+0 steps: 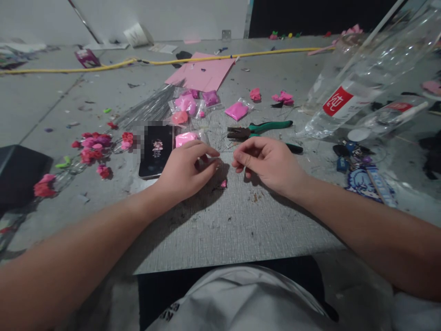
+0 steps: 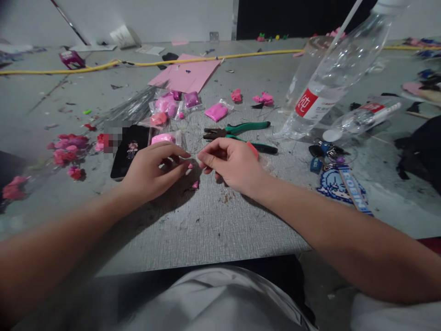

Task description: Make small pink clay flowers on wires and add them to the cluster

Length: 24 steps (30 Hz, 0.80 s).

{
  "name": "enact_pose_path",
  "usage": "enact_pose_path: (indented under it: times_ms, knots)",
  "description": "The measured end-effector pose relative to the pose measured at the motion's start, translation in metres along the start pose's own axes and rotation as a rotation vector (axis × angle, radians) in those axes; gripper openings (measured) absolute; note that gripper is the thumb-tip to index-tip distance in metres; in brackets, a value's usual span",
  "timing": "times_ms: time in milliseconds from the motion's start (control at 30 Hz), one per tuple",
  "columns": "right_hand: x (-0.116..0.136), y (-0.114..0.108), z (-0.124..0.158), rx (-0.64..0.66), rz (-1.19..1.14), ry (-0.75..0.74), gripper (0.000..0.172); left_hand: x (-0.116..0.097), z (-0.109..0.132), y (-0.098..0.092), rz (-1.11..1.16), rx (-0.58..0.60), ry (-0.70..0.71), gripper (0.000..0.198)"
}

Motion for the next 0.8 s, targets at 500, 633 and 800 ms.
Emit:
enact_pose_path:
  times_ms: [500, 633, 800]
  knots:
    - [0.041, 0.019, 0.033, 0.166, 0.416, -0.688, 0.006, -0.021, 0.010, -0.002, 0.679, 0.105, -0.257, 0.010]
    - [0.043, 0.021, 0.034, 0.202, 0.440, -0.694, 0.006, -0.021, 0.010, -0.003, 0.602, 0.119, -0.201, 0.014]
    - [0.036, 0.013, 0.027, 0.048, 0.482, -0.560, 0.005, -0.014, 0.003, -0.007, 0.006, 0.075, 0.030, 0.019]
Point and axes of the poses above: each hand's wrist, its own z-axis away from the middle knuckle, its own y-axis out of the palm, x = y × z, the point moved 5 cm from there along -z, towards the middle knuckle, and after that the axes turned 13 degrees about -z, right-handed, at the moved point
